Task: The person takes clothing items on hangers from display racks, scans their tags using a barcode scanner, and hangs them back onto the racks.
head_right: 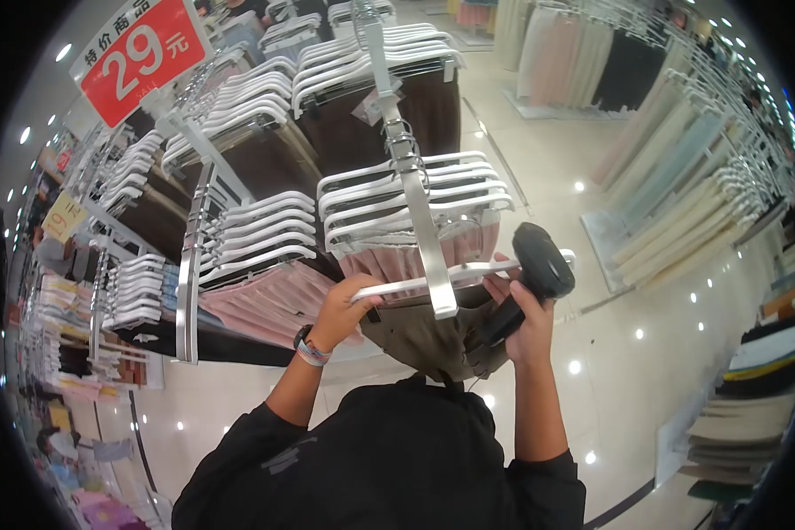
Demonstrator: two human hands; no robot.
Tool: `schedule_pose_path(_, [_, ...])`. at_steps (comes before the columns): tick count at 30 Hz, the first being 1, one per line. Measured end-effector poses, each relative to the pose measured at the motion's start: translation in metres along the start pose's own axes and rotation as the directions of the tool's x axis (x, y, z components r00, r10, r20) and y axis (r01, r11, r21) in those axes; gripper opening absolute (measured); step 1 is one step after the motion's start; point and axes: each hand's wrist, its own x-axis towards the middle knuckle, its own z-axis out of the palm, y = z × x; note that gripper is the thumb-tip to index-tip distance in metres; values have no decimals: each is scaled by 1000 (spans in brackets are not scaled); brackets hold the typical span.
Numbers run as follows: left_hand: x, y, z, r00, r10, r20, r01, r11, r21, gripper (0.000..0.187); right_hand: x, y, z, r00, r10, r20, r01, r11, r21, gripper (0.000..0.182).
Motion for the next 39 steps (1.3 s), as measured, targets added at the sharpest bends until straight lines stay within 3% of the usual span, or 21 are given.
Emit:
schedule_pose_path(6, [-15,-21,-5,945,-111,-306,133,990,50,14,44,25,9,970,149,190,-160,986,46,55])
schedule_pose_path(9, [-20,-27,-1,910,-175,-375,203,979,36,12,61,41,2,939,235,250,-264,961,86,54])
schedule_pose_path(12, [-2,-25,7,864,-184,-470,250,965,82,11,85,46,-6,930,296,215,-328,936,129,54])
schedule_pose_path(16, [14,-41,3,813,-263,-520,303,953,-10,16,102,58,-7,927,309,212,-347,922,171,53])
schedule_pose_path(19, [29,-57,1,800,-241,-549,307,951,30,18,117,54,2,933,297,204,-329,933,146,52])
schedule_pose_path(21, [40,-59,3,789,-119,-602,249,959,137,20,124,55,1,924,300,237,-336,932,133,50])
schedule_pose_path(22, [42,-58,3,782,-177,-597,284,955,88,22,126,55,1,923,291,252,-331,935,130,49])
schedule_pose_path(27, [35,-58,3,762,-179,-623,314,942,114,27,116,54,-14,913,248,322,-295,950,105,54])
schedule_pose_path(29, [29,-61,4,734,-60,-677,258,946,196,32,104,48,-21,921,223,319,-251,967,49,57])
schedule_pose_path(33, [7,-31,8,721,-112,-684,251,962,107,39,69,54,-56,935,240,261,-232,971,-62,44])
schedule_pose_path(34, [-6,-40,6,742,-47,-669,257,941,219,40,56,57,-63,946,259,193,-241,964,-115,32])
schedule_pose_path(35, [-22,-48,4,735,-46,-677,259,941,217,40,44,59,-70,945,300,130,-268,938,-218,21])
schedule_pose_path(37, [-61,-61,-1,834,-163,-527,295,939,176,36,25,67,-79,890,412,198,-329,878,-347,13])
schedule_pose_path(39, [-106,-66,-7,812,-424,-402,449,893,-34,30,5,87,-82,855,483,188,-358,812,-461,10])
